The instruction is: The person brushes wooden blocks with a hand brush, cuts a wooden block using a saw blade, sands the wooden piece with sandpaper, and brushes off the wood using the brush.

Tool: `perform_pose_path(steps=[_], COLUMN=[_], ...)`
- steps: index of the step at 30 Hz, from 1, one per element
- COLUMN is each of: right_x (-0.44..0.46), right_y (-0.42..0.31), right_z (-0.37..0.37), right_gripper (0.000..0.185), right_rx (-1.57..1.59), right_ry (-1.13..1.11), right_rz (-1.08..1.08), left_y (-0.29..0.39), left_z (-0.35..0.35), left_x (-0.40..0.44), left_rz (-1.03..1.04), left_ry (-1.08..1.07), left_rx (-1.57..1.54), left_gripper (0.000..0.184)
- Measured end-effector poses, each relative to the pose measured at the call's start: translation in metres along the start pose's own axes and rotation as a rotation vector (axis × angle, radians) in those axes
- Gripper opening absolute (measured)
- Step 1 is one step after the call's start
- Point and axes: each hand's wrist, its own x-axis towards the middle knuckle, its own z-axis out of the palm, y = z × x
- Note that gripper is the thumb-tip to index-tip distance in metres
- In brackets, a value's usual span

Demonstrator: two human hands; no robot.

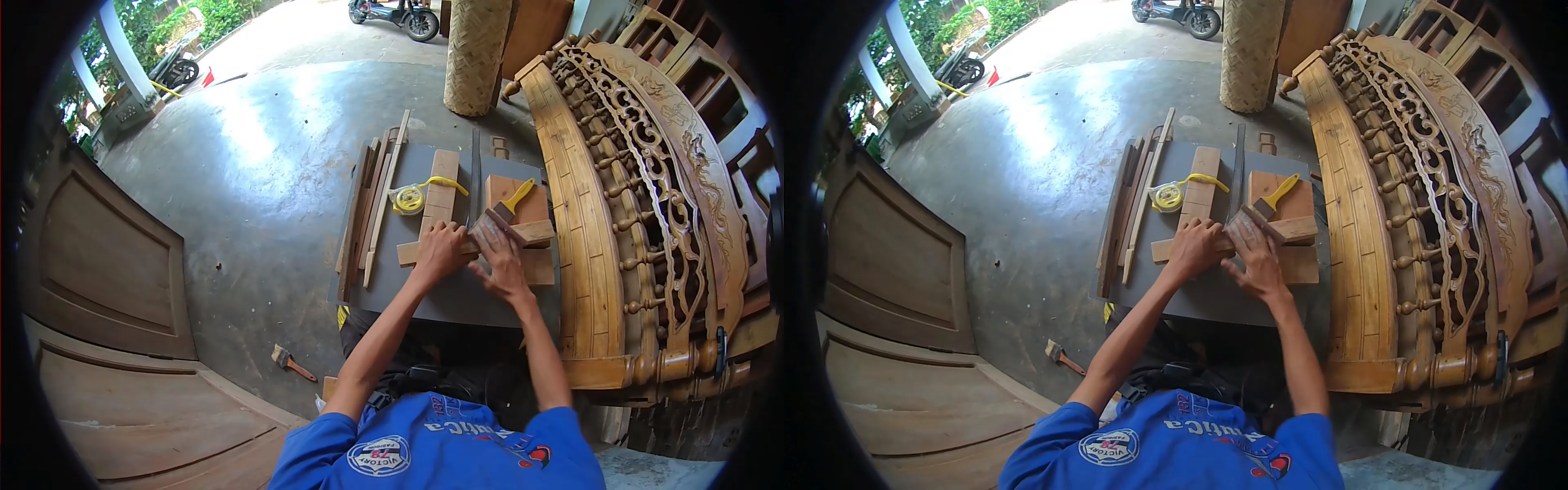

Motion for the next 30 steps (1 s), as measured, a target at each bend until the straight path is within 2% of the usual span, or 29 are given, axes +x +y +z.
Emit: perform_pose_path(steps=[3, 4, 5, 7, 10, 13, 14, 17, 19, 22, 25, 26, 29, 30], right_x=[0.008, 0.005, 0.01, 0.01, -0.013, -0.01, -0.007, -0.017, -0.028, -0.028, -0.012, -0.019, -0.037, -0.031], right_y=[0.041, 0.08, 0.077, 0.058, 0.015, 0.093, 0.101, 0.057, 0.014, 0.035, 0.056, 0.035, -0.02, -0.005], right_z=[0.005, 0.021, 0.022, 0.03, 0.002, 0.006, 0.005, -0.011, -0.035, -0.026, -0.003, 0.005, 0.001, 0.004], right_gripper=[0.039, 0.042, 0.044, 0.046, 0.047, 0.047, 0.051, 0.053, 0.052, 0.053, 0.052, 0.049, 0.047, 0.048], right_rx=[0.099, 0.287, 0.132, -0.249, -0.107, 0.051, 0.311, -0.166, -0.137, -0.039, -0.128, -0.22, -0.002, -0.029], right_ry=[0.125, 0.094, 0.417, 0.268, -0.127, 0.114, 0.223, 0.06, -0.128, -0.155, 0.171, 0.09, -0.123, -0.069], right_rz=[-0.007, 0.359, 0.295, 0.213, -0.248, -0.037, 0.236, 0.037, -0.155, 0.021, 0.272, 0.353, -0.027, 0.029], left_y=[-0.001, 0.001, 0.003, 0.002, 0.0, 0.006, 0.006, 0.005, 0.005, 0.005, 0.006, 0.007, 0.004, 0.003], left_z=[-0.002, -0.003, -0.003, -0.005, -0.002, -0.012, -0.013, -0.013, -0.012, -0.012, -0.012, -0.014, -0.008, -0.009], left_x=[0.002, -0.001, -0.003, -0.002, -0.003, -0.001, -0.001, -0.003, -0.002, -0.001, -0.002, -0.002, -0.002, -0.003], left_rz=[0.018, 0.015, 0.001, -0.005, 0.033, -0.041, -0.028, -0.025, -0.007, -0.009, 0.022, 0.026, 0.024, 0.037], left_ry=[0.022, 0.02, 0.01, 0.0, 0.073, -0.041, -0.05, -0.032, -0.042, -0.066, -0.002, 0.011, 0.017, 0.001], left_rx=[-0.006, -0.016, -0.014, 0.001, -0.008, -0.005, 0.002, 0.045, 0.049, 0.057, 0.045, 0.022, 0.016, 0.036], left_gripper=[0.04, 0.04, 0.04, 0.04, 0.039, 0.04, 0.041, 0.041, 0.041, 0.04, 0.037, 0.037, 0.037, 0.037])
